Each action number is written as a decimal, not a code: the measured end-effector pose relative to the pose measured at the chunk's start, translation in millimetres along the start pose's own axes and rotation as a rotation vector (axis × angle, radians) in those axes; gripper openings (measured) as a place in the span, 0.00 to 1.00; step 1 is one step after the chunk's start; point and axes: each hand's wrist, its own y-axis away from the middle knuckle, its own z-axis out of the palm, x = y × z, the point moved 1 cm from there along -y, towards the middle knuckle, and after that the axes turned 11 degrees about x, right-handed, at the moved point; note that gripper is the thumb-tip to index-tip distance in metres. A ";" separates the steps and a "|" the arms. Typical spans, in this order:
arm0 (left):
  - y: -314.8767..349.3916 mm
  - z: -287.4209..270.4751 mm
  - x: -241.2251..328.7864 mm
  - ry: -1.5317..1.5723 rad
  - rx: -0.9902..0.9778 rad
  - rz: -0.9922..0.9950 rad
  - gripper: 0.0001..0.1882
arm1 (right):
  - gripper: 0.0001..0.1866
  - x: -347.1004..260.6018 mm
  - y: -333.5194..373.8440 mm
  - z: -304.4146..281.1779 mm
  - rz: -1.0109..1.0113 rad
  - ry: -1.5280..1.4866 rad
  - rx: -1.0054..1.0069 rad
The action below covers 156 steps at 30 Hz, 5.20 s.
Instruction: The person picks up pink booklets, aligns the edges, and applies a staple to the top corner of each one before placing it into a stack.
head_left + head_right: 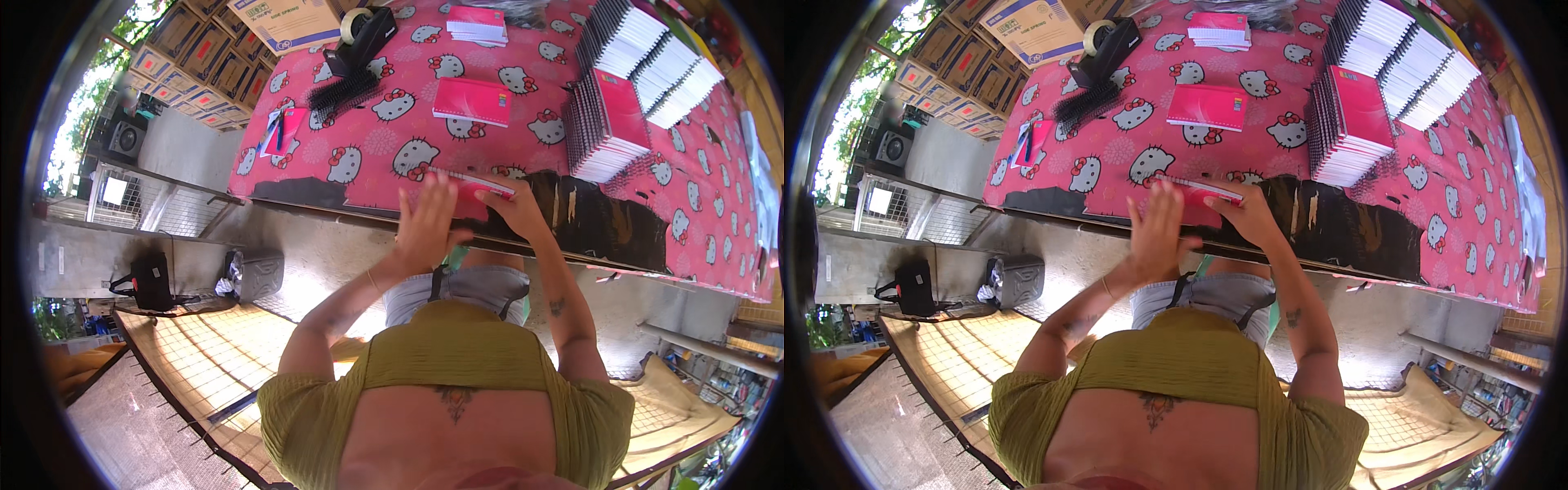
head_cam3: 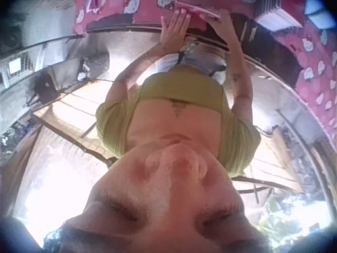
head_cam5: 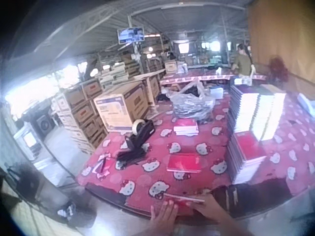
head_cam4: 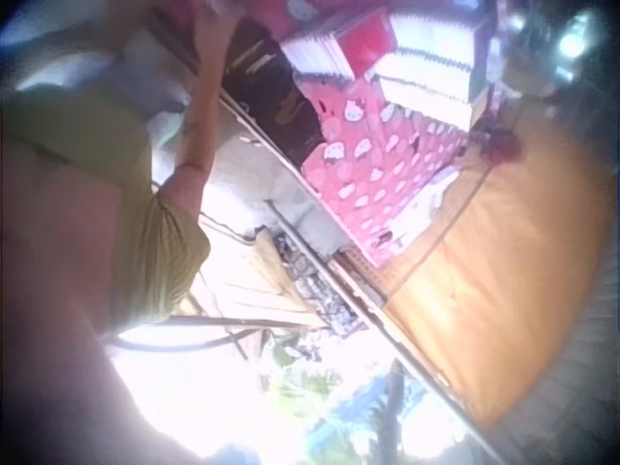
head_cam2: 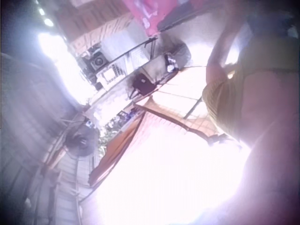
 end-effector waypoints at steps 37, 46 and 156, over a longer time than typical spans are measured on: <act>-75.7 -20.1 7.9 0.424 0.104 0.206 0.15 | 0.18 -32.0 11.0 -27.5 -0.207 0.204 -0.010; -76.0 -18.4 12.5 0.425 0.116 0.197 0.13 | 0.05 -35.4 3.0 -57.1 -0.127 0.130 -0.102; -129.5 16.0 -70.1 0.327 0.211 0.146 0.19 | 0.27 7.3 -11.8 -34.4 -0.124 0.096 0.344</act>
